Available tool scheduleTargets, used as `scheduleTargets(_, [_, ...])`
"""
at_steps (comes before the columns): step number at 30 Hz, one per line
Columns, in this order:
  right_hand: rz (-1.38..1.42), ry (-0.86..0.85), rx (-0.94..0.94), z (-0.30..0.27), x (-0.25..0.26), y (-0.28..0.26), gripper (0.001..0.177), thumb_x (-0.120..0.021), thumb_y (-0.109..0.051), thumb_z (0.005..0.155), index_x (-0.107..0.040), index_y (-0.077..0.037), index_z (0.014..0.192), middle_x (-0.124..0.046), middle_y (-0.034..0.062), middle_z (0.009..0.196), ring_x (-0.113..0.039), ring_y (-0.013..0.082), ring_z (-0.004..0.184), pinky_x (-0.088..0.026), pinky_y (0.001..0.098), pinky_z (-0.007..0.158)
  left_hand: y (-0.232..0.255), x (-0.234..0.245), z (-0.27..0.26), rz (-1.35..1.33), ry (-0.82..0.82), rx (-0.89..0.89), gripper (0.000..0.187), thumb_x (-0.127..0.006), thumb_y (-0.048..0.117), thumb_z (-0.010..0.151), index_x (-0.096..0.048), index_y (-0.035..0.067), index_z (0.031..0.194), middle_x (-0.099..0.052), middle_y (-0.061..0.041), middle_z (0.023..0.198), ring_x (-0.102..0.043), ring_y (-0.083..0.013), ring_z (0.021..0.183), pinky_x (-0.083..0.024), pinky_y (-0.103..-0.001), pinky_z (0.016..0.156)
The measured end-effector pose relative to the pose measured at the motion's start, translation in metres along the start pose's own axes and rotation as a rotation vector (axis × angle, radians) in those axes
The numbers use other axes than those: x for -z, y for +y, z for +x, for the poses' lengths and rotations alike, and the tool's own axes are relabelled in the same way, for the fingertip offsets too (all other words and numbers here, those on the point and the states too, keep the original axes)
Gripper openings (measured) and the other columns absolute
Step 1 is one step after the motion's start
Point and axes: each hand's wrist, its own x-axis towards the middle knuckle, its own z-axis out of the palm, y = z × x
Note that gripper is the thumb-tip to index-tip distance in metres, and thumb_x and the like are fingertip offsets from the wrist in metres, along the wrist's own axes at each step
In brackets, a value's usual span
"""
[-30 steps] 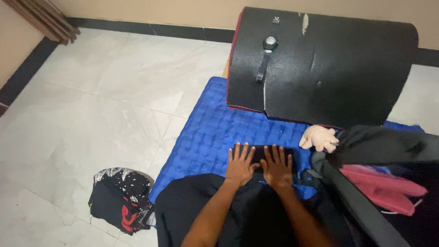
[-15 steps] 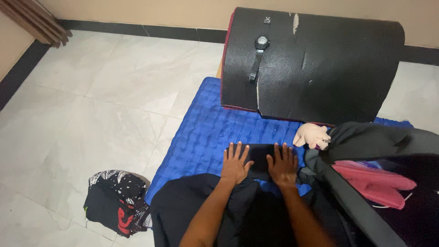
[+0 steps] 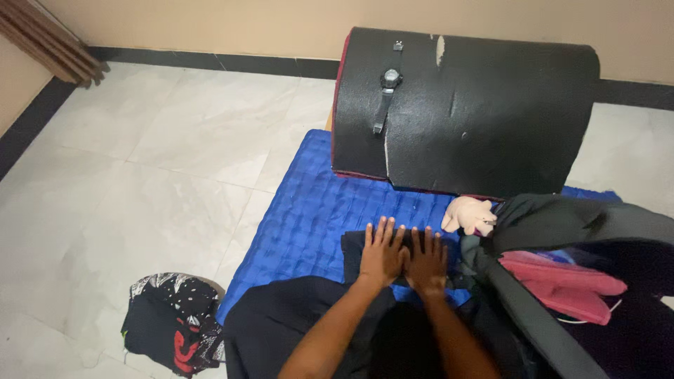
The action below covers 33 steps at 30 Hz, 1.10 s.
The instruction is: The person folds a pink towel and places it into a backpack. Then they fold a pair of black pants and a black t-shirt, placing each item into the backpack.
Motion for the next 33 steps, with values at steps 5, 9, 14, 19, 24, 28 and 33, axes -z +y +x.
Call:
scheduleTargets(5, [0.003,-0.007,-0.005,0.001,0.007,0.001,0.063,-0.045,-0.052,0.098,-0.047,-0.020,0.152,-0.041,0.0179,0.159,-0.039,0.0418,0.146,-0.031,0.0590,0.117,-0.011,-0.002,0.000,-0.081,-0.048,0.160,0.065,-0.052,0.048,0.098,-0.042,0.015,0.153,-0.031,-0.024,0.160,-0.018,-0.0441,0.151,-0.008,-0.066,0.118])
scheduleTargets(9, [-0.016,-0.018,-0.011,0.002,0.010,-0.002,0.062,-0.045,-0.052,0.098,-0.047,-0.021,0.152,-0.041,0.0168,0.159,-0.039,0.0401,0.146,-0.032,0.0583,0.116,-0.030,0.001,-0.010,-0.044,-0.012,0.251,0.060,-0.050,0.046,0.099,-0.045,0.016,0.151,-0.036,-0.021,0.159,-0.022,-0.0448,0.150,-0.012,-0.068,0.117])
scheduleTargets(14, [0.001,0.008,-0.016,0.001,0.008,-0.004,0.062,-0.045,-0.053,0.097,-0.049,-0.022,0.151,-0.042,0.0157,0.160,-0.039,0.0391,0.146,-0.031,0.0593,0.115,-0.050,-0.002,-0.024,-0.149,0.077,0.347,0.057,-0.049,0.041,0.099,-0.049,0.017,0.151,-0.038,-0.023,0.159,-0.026,-0.0468,0.149,-0.021,-0.066,0.117])
scheduleTargets(19, [-0.003,-0.014,-0.013,0.003,0.009,-0.004,0.064,-0.043,-0.055,0.098,-0.048,-0.022,0.152,-0.040,0.0151,0.160,-0.037,0.0389,0.148,-0.029,0.0599,0.117,-0.053,-0.005,-0.025,-0.202,0.063,0.378,0.057,-0.049,0.040,0.100,-0.048,0.016,0.152,-0.037,-0.025,0.158,-0.027,-0.0482,0.147,-0.024,-0.065,0.116])
scheduleTargets(24, [-0.111,-0.075,-0.024,0.007,0.017,-0.013,0.063,-0.041,-0.054,0.098,-0.047,-0.020,0.151,-0.038,0.0112,0.161,-0.033,0.0349,0.149,-0.024,0.0605,0.117,-0.044,0.002,-0.019,-0.014,0.046,0.351,0.057,-0.049,0.039,0.098,-0.047,0.015,0.150,-0.037,-0.024,0.156,-0.023,-0.0490,0.148,-0.014,-0.069,0.115])
scheduleTargets(28, [-0.098,-0.024,0.070,0.017,0.015,-0.024,0.060,-0.040,-0.050,0.098,-0.047,-0.020,0.150,-0.038,0.0096,0.161,-0.030,0.0332,0.150,-0.021,0.0599,0.119,-0.029,0.000,-0.007,0.166,0.163,0.239,0.061,-0.048,0.036,0.097,-0.045,0.010,0.152,-0.037,-0.024,0.159,-0.024,-0.0437,0.151,-0.011,-0.065,0.118])
scheduleTargets(33, [0.011,-0.006,0.249,0.017,0.003,-0.028,0.055,-0.040,-0.044,0.100,-0.048,-0.023,0.150,-0.039,0.0082,0.162,-0.031,0.0340,0.151,-0.023,0.0603,0.118,-0.024,-0.006,-0.005,-0.077,0.024,0.193,0.061,-0.046,0.041,0.103,-0.042,0.011,0.156,-0.036,-0.021,0.163,-0.025,-0.0379,0.155,-0.013,-0.063,0.122])
